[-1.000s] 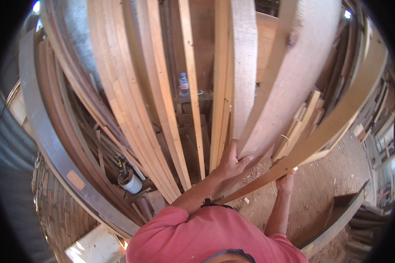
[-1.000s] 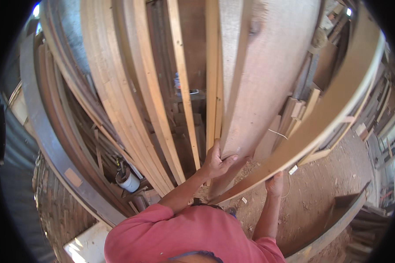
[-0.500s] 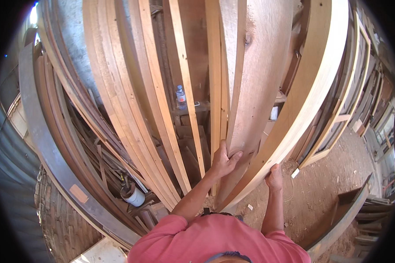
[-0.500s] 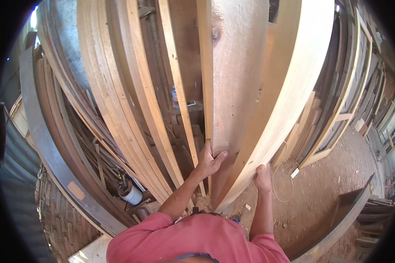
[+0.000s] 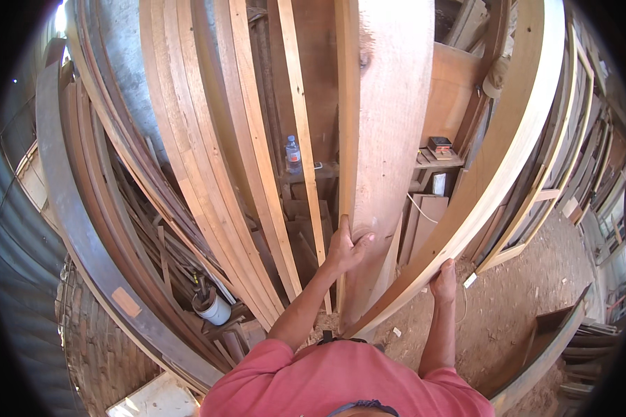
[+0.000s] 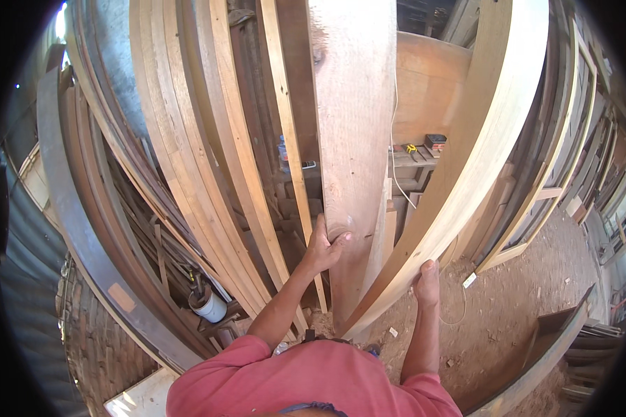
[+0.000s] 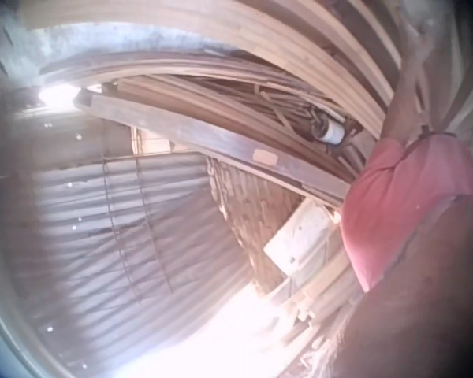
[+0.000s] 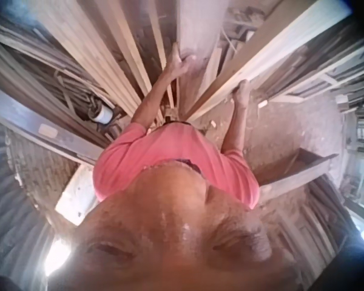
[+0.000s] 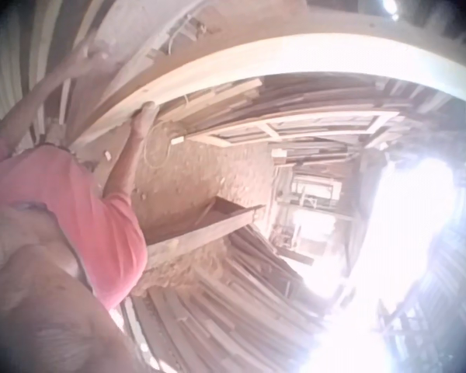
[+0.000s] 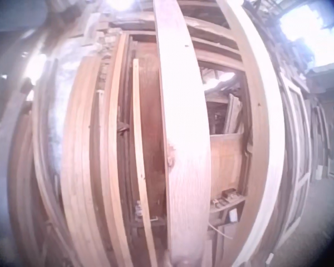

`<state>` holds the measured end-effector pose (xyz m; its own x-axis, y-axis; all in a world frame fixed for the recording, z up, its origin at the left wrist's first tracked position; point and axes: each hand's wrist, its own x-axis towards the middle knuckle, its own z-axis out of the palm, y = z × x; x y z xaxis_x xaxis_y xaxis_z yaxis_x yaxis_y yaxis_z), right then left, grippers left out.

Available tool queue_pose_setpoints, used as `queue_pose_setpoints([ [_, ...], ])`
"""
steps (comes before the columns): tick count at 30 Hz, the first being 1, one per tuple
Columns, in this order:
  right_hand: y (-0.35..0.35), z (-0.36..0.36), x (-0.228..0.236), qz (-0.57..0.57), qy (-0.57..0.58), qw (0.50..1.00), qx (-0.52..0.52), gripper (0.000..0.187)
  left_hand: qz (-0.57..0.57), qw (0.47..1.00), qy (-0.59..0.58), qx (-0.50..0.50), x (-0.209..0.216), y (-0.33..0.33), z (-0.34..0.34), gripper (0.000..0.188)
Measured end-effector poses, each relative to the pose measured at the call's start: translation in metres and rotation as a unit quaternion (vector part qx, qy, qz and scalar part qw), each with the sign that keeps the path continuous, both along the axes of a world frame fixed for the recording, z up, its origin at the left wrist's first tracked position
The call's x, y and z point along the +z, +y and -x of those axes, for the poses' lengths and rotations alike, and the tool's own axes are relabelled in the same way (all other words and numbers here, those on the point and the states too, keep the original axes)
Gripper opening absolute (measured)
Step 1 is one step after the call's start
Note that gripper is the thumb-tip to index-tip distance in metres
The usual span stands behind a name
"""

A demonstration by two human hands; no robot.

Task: The person sorts through wooden planks in a storage area by lifting, moving, and repositioning them individually by hand.

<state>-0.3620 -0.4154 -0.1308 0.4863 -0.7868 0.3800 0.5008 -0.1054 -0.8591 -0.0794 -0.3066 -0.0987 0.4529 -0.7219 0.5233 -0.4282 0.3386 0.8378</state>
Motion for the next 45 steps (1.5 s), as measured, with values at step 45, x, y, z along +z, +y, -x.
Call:
queue_pose_setpoints([
  [45, 0.017, -0.056, 0.040, -0.004, 0.134, 0.990, -0.039, 0.078, -0.154, 0.977, 0.100, 0.104, -0.087, -0.104, -0.145, 0.091],
])
